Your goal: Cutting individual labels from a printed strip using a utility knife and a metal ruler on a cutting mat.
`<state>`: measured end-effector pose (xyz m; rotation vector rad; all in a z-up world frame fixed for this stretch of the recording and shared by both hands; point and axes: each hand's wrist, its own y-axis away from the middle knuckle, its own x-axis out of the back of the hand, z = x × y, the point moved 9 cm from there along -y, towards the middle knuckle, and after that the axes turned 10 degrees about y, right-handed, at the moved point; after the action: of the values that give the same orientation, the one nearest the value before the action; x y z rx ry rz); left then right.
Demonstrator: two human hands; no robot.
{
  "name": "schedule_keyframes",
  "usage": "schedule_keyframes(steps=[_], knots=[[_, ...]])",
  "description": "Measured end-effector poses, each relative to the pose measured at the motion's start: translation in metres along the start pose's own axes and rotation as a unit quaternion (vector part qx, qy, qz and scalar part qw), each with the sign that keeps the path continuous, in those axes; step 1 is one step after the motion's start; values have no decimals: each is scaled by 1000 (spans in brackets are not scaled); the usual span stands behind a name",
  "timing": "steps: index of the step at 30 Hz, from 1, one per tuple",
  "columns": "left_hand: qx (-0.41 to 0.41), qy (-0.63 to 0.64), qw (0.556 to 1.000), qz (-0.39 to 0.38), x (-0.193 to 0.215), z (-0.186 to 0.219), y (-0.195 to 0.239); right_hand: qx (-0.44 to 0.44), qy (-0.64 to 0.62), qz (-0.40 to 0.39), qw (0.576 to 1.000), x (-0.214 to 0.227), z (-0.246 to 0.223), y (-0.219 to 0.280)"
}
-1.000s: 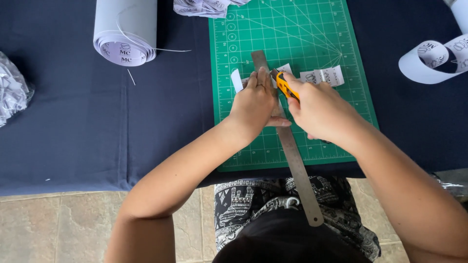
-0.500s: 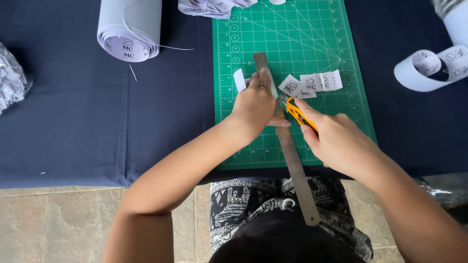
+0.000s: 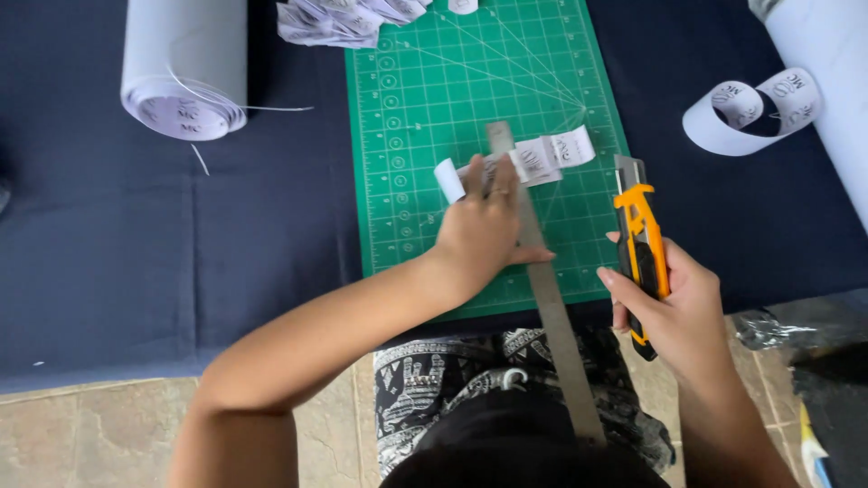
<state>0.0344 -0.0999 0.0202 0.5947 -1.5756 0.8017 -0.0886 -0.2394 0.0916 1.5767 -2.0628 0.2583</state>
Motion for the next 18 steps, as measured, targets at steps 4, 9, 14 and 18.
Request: schedule_keyframes(steps=[4,9,14,18], knots=[[-25,77,983,-165,-14,36,-46,-23,-38,34,998,10,15,7],[-11,79,995,-58,-20,42,-65,-158,176,59,970,28,46,31],[-19,178,983,-34,10,22,-38,-192,308,3,932,15,83,46],[-95,449,880,125,74,0,-18,-234,187,-38,953,-8,77,52]])
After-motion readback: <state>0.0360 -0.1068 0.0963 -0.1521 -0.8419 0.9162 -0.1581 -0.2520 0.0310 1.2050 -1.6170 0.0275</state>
